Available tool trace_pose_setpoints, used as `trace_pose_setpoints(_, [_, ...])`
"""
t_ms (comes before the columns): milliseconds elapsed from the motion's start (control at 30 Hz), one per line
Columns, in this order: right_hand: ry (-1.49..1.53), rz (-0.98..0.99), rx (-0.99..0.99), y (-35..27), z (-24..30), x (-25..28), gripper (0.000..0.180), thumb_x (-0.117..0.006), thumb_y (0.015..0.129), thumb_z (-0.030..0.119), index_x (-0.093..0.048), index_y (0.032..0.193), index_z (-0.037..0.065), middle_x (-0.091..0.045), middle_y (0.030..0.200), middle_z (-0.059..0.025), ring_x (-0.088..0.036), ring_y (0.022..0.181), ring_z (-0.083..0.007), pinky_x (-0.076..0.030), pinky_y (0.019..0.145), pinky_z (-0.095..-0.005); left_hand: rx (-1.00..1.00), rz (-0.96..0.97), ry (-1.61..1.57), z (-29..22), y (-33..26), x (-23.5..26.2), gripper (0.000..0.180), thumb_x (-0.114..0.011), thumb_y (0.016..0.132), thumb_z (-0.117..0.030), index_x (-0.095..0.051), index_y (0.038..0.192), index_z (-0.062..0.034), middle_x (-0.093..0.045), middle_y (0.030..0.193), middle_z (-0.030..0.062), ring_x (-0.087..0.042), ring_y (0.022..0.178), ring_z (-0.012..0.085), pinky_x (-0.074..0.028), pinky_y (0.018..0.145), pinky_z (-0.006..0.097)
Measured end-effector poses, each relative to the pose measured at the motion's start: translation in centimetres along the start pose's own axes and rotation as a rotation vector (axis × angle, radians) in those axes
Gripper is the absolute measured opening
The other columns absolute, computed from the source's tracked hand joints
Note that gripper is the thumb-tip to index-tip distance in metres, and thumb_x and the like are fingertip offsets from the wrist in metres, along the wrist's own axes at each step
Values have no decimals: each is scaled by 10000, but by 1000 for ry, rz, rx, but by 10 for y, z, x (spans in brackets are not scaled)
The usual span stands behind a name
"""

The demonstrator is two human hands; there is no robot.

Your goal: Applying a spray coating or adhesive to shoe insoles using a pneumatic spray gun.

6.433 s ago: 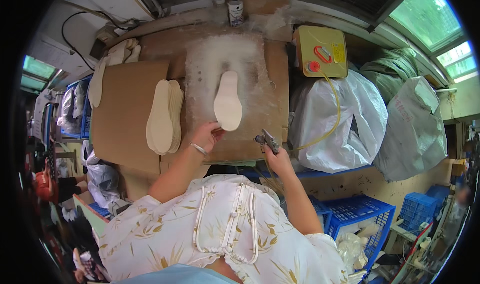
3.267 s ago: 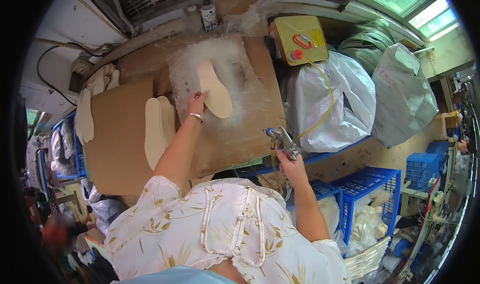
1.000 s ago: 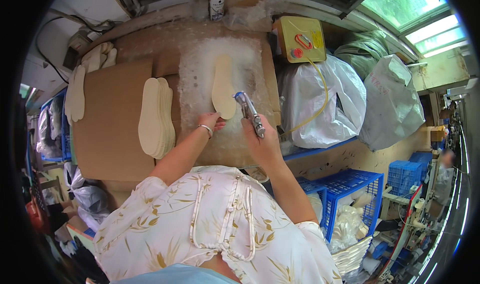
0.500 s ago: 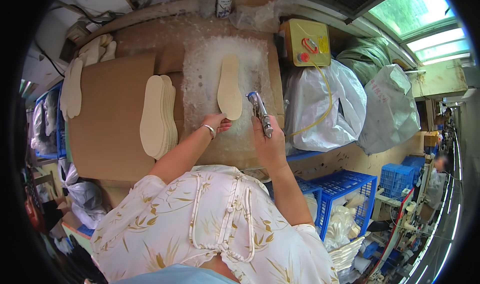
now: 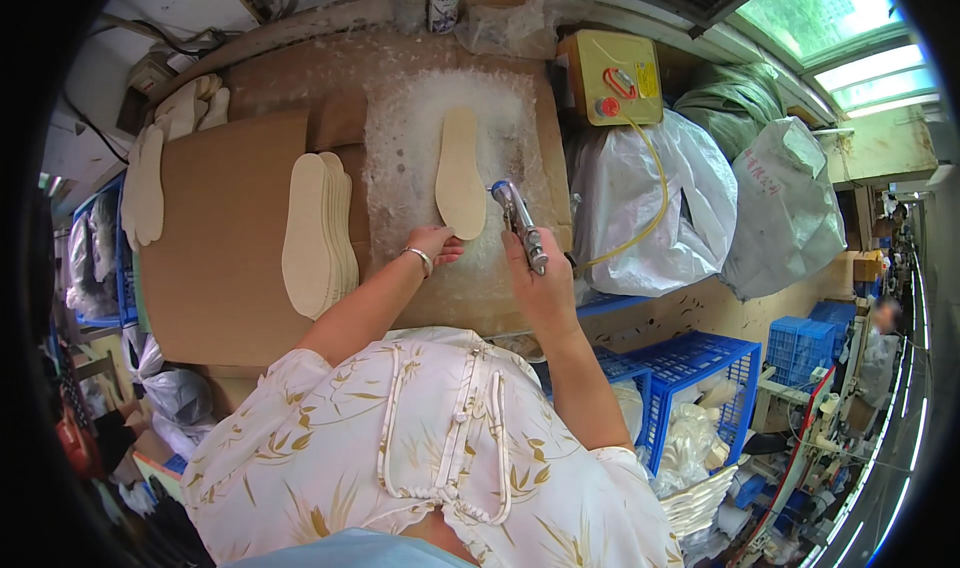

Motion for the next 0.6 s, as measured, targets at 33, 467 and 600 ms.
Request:
trace_pose_setpoints(33, [-27, 8, 54, -1, 2, 0, 266, -591, 929, 276, -560, 917, 13, -534, 653, -124, -478, 560, -238, -431, 564, -341, -10, 2, 0, 0, -1, 0, 188, -574, 865, -116, -549, 1003, 10, -641, 874, 124, -677, 706, 229, -571, 580, 301])
trace_pose_setpoints(467, [-43, -2, 67, -6, 0, 7, 261, -592, 928, 275, -566, 923, 16, -541, 638, -121, -484, 542, -245, -426, 541, -341, -15, -39, 8, 2, -3, -2, 153, -553, 856, -86, -583, 951, 30, -656, 839, 132, -679, 653, 224, -559, 530, 299])
trace_pose_setpoints(600, [-43, 0, -16, -7, -5, 12, 257, -598, 922, 273, -574, 937, 18, -562, 664, -133, -534, 572, -262, -436, 559, -344, -19, -48, 4, 2, -3, -2, 139, -559, 856, -91, -589, 928, 24, -658, 828, 127, -677, 646, 221, -556, 526, 297])
Point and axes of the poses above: each hand's wrist, its own y-axis towards the middle knuckle, its own x-axis out of the back of the hand, z = x × y, the point moved 3 cm from there along y, towards the middle knuckle
